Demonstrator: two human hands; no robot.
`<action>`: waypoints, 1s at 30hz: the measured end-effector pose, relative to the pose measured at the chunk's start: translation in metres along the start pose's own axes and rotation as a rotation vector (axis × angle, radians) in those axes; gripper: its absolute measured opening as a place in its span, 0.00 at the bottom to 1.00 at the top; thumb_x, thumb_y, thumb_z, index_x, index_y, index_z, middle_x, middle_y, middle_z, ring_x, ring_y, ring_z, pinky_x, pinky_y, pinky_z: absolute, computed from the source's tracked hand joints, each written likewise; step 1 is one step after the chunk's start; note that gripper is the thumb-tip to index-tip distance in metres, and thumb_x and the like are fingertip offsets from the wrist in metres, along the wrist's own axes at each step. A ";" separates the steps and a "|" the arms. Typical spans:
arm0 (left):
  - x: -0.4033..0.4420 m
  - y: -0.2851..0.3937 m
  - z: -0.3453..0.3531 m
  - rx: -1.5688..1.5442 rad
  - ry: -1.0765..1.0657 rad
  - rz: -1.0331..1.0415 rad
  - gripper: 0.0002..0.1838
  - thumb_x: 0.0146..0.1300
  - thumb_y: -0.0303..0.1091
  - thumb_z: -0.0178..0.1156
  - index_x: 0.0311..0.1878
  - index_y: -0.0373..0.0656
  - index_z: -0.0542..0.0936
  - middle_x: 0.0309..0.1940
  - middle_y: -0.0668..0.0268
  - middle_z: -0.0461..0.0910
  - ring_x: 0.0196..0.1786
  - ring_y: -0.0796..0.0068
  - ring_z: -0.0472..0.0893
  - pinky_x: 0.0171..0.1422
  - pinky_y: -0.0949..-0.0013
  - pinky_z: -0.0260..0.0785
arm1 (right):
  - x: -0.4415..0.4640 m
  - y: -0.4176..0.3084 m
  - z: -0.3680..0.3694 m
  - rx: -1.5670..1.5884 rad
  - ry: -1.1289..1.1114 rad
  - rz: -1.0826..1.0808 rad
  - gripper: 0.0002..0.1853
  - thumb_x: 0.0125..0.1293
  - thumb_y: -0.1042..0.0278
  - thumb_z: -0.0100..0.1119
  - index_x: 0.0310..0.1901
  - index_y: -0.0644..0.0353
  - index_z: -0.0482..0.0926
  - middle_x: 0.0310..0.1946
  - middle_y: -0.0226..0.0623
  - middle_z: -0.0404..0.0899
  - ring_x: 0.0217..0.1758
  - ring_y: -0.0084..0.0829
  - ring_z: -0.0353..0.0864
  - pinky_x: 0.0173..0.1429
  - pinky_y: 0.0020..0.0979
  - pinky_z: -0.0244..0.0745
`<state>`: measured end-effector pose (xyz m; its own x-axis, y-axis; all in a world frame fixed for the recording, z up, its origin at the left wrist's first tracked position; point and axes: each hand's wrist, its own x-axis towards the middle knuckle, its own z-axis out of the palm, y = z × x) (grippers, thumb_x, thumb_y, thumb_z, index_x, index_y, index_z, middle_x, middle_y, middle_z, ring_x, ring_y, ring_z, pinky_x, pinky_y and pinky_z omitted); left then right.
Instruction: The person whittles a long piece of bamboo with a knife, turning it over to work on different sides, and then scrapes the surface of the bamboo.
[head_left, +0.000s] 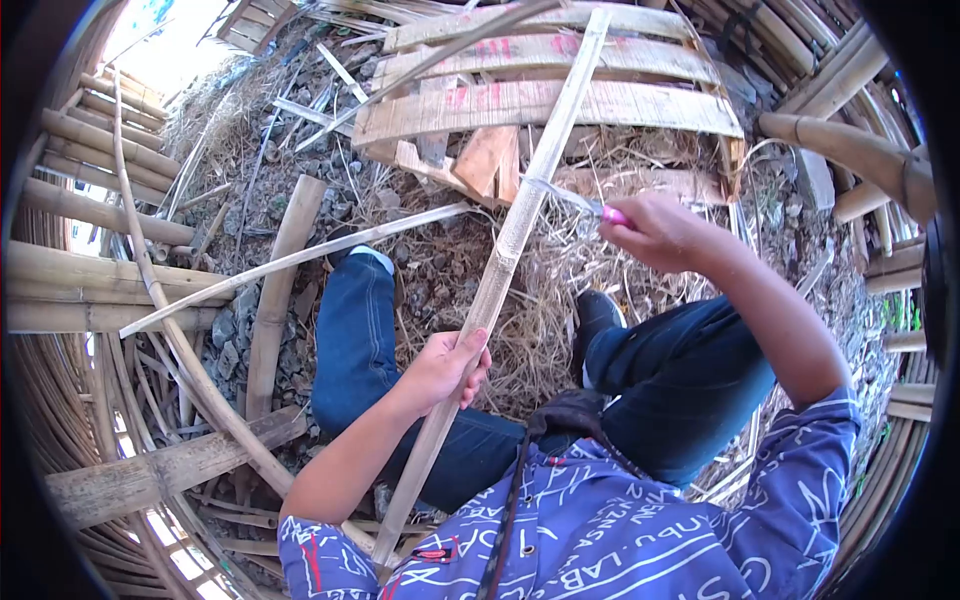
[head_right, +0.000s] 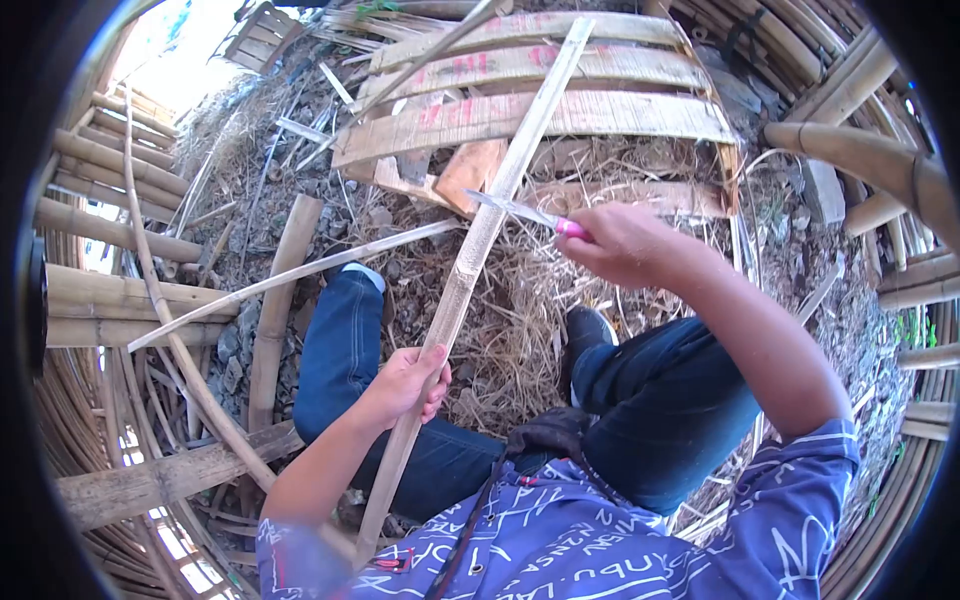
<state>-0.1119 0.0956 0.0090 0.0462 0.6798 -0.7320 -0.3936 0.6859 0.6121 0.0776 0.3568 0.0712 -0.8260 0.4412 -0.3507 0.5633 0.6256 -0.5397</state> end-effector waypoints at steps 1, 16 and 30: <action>0.003 0.004 0.002 0.004 0.026 0.040 0.23 0.69 0.52 0.49 0.28 0.42 0.71 0.14 0.71 0.68 0.13 0.81 0.69 0.15 0.76 0.65 | 0.006 0.001 0.002 0.002 0.013 -0.050 0.18 0.66 0.53 0.49 0.34 0.62 0.76 0.24 0.49 0.77 0.31 0.50 0.78 0.38 0.47 0.69; 0.032 0.022 0.023 0.161 0.169 0.122 0.17 0.61 0.43 0.63 0.27 0.42 0.70 0.12 0.72 0.69 0.12 0.85 0.70 0.14 0.79 0.64 | 0.053 0.013 0.066 0.285 -0.042 0.024 0.19 0.60 0.53 0.60 0.23 0.63 0.79 0.12 0.42 0.70 0.16 0.35 0.71 0.27 0.38 0.66; 0.044 0.002 0.041 0.388 0.245 0.384 0.08 0.58 0.29 0.60 0.35 0.37 0.72 0.16 0.72 0.71 0.15 0.85 0.71 0.17 0.77 0.62 | 0.061 0.010 0.066 -0.069 0.102 0.193 0.16 0.57 0.60 0.52 0.22 0.66 0.79 0.22 0.55 0.77 0.30 0.55 0.79 0.37 0.47 0.73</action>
<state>-0.0732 0.1372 -0.0098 -0.2645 0.8495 -0.4565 0.0257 0.4794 0.8772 0.0314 0.3476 -0.0060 -0.6983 0.6179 -0.3613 0.7138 0.5640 -0.4152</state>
